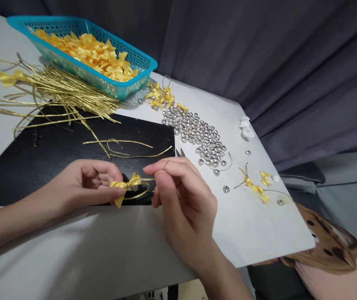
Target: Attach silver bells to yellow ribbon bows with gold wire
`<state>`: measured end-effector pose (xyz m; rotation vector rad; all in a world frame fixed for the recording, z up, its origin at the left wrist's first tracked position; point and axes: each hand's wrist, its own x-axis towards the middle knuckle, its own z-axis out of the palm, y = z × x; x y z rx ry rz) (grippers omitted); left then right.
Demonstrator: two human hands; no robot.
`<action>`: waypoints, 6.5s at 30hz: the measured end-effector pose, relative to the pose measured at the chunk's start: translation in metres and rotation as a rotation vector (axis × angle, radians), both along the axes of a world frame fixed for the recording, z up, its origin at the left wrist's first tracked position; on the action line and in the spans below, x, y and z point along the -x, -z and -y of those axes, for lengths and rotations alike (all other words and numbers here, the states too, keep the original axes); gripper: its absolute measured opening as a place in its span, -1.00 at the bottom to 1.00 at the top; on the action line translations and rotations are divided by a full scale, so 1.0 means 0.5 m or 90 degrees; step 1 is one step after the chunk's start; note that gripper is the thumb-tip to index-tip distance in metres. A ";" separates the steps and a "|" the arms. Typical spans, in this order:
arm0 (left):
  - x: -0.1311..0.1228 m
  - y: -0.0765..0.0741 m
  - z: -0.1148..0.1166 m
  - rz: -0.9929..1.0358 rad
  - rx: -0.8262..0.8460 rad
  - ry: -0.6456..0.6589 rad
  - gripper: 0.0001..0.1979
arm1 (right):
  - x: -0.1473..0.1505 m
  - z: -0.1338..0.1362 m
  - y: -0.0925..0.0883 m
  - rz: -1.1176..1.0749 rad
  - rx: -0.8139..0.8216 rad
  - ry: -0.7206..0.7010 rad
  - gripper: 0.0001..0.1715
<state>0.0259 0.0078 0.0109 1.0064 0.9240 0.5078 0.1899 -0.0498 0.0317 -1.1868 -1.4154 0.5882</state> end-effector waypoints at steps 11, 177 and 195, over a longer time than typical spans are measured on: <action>0.004 -0.009 -0.002 -0.026 0.005 0.053 -0.91 | -0.007 0.002 -0.008 0.064 0.121 -0.143 -0.81; 0.009 0.012 -0.011 0.189 0.081 -0.029 -0.92 | 0.021 0.010 0.032 0.059 0.153 -0.100 -0.87; 0.009 0.014 -0.010 0.195 0.091 -0.035 -0.92 | 0.038 0.014 0.054 -0.003 0.095 -0.137 -0.84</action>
